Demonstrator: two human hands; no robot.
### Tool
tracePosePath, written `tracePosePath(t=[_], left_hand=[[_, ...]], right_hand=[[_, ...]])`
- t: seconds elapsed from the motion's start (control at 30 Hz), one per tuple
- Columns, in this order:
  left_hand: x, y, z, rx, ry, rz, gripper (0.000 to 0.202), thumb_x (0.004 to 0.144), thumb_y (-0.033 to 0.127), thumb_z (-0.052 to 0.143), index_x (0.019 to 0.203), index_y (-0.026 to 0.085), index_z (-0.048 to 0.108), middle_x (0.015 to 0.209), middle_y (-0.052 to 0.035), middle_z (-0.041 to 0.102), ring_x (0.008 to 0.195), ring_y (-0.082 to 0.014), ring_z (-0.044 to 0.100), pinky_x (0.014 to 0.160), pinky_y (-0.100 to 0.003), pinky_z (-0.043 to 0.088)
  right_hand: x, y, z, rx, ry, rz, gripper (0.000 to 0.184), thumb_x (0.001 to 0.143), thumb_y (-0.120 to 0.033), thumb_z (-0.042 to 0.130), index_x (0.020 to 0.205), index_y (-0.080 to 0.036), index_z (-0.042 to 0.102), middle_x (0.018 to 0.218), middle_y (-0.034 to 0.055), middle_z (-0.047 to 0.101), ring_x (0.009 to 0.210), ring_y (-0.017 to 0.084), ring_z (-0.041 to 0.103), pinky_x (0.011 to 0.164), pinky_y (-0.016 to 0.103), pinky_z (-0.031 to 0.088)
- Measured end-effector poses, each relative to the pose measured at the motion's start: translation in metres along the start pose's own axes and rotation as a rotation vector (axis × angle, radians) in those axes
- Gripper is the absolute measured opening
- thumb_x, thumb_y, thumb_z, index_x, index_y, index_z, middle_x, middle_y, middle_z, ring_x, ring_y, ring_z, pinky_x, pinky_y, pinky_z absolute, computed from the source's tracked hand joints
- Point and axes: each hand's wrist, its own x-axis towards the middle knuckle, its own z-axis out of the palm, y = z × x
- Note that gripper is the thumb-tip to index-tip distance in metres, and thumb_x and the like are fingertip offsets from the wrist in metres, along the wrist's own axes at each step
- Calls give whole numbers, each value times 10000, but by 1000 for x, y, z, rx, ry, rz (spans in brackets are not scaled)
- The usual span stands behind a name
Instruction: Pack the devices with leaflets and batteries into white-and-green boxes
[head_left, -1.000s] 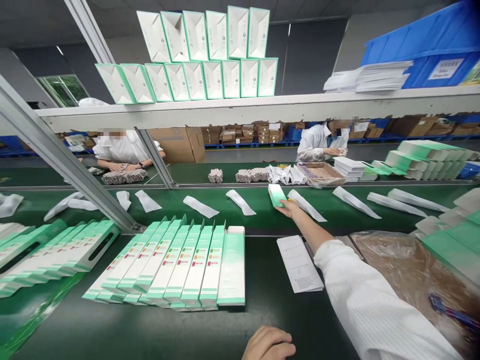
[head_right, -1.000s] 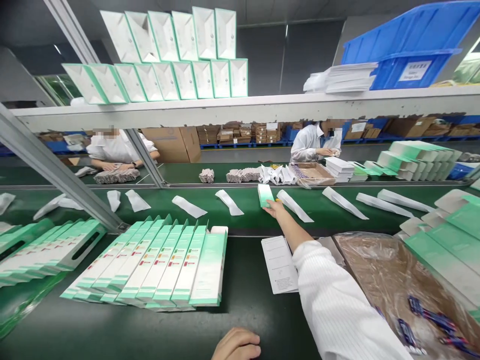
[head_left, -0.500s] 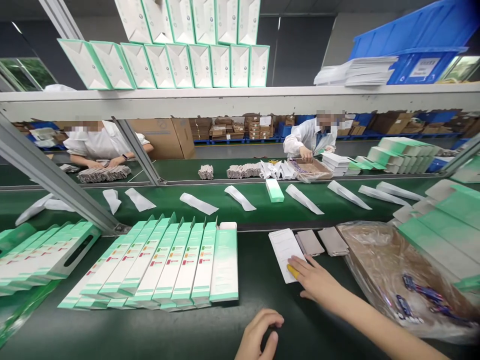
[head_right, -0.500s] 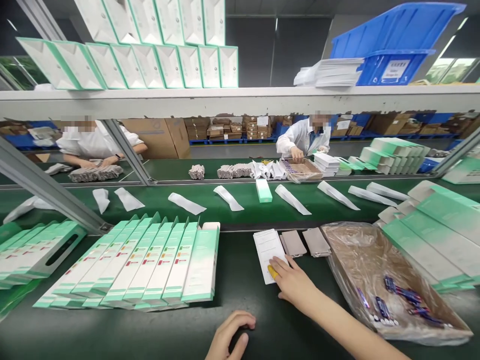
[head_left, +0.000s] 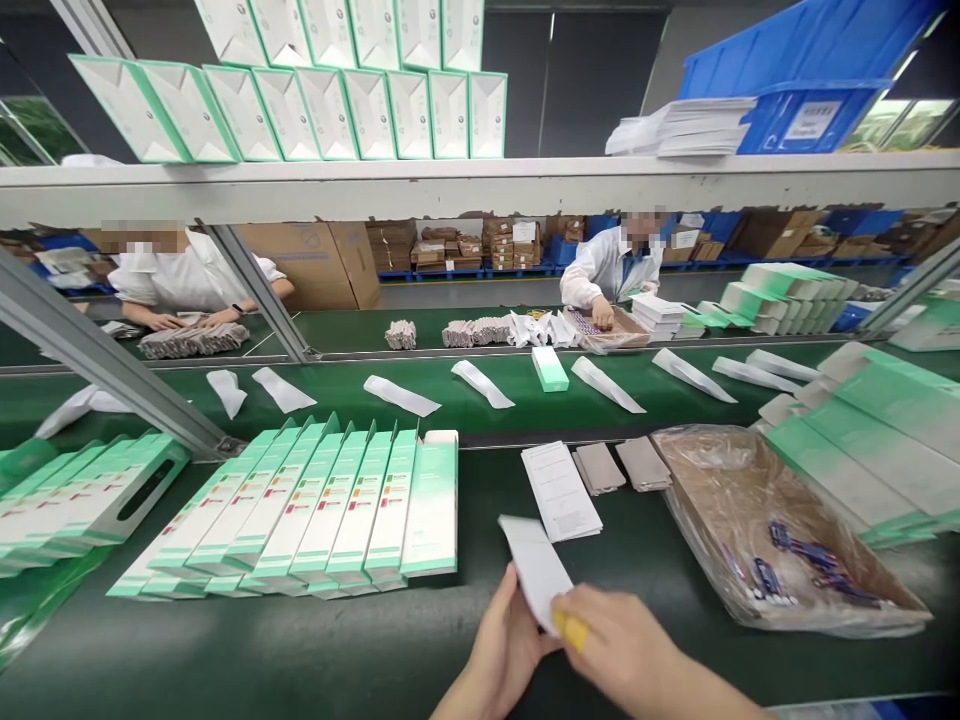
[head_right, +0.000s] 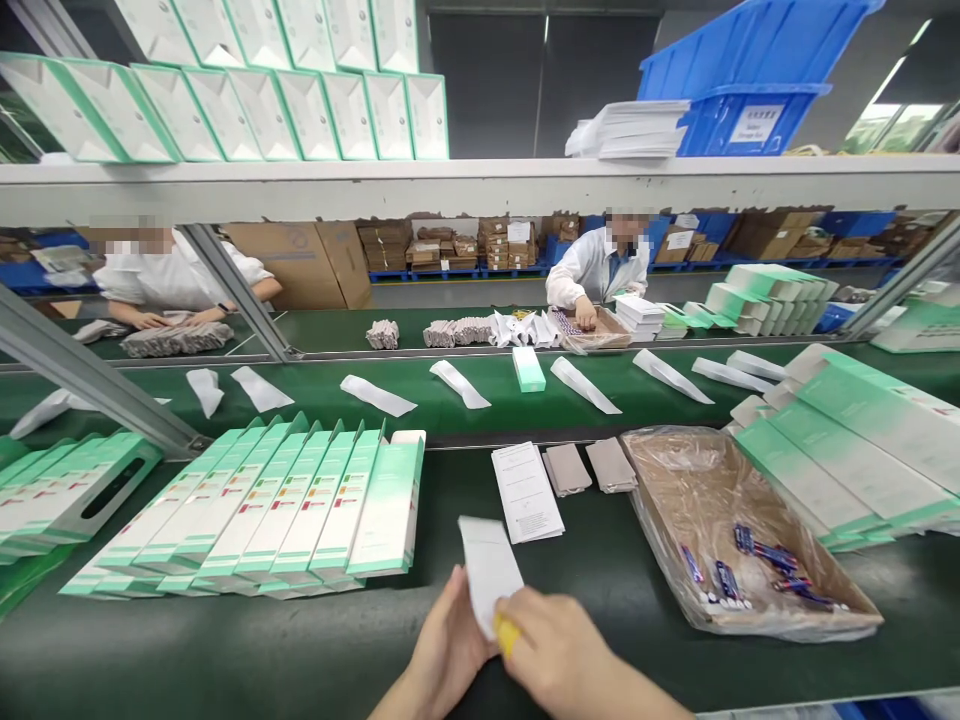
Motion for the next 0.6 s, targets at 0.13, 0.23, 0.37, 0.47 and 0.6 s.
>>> tracePosePath(t=[0.13, 0.23, 0.37, 0.47, 0.6], left_hand=[[4, 4, 12, -163, 104, -95, 488, 902, 407, 539, 1241, 63, 607, 1340, -171, 594, 1192, -367, 587, 1057, -460, 403], [8, 7, 21, -118, 92, -68, 441, 896, 349, 558, 1212, 47, 619, 1272, -187, 637, 1100, -345, 643, 1027, -455, 434], [23, 16, 41, 98, -23, 18, 332, 874, 255, 614, 1174, 116, 638, 1168, -157, 676, 951, -265, 685, 915, -434, 499], [32, 20, 41, 294, -67, -6, 381, 852, 284, 652, 1212, 166, 610, 1272, -153, 602, 1034, -274, 655, 899, -428, 498], [13, 11, 2, 708, 100, 148, 548, 785, 414, 710, 1262, 189, 562, 1301, -166, 571, 1103, -275, 614, 962, -420, 459]], right_hand=[[-5, -35, 18, 40, -22, -20, 187, 929, -149, 482, 841, -181, 644, 762, 50, 693, 642, 134, 628, 539, 208, 475], [-6, -26, 15, 1, 37, -4, 189, 923, -125, 490, 865, -174, 663, 842, 77, 718, 741, 159, 659, 620, 244, 523], [0, 19, 4, -151, 173, 54, 188, 899, -78, 524, 967, -143, 687, 1011, 119, 733, 988, 234, 668, 842, 362, 550], [3, 55, 12, -251, 101, 152, 216, 895, -52, 508, 946, -147, 696, 1078, 110, 730, 1144, 257, 620, 943, 380, 518], [-1, 74, 39, -269, -22, 225, 256, 875, -17, 471, 839, -162, 680, 1022, 109, 746, 1058, 250, 670, 869, 354, 543]])
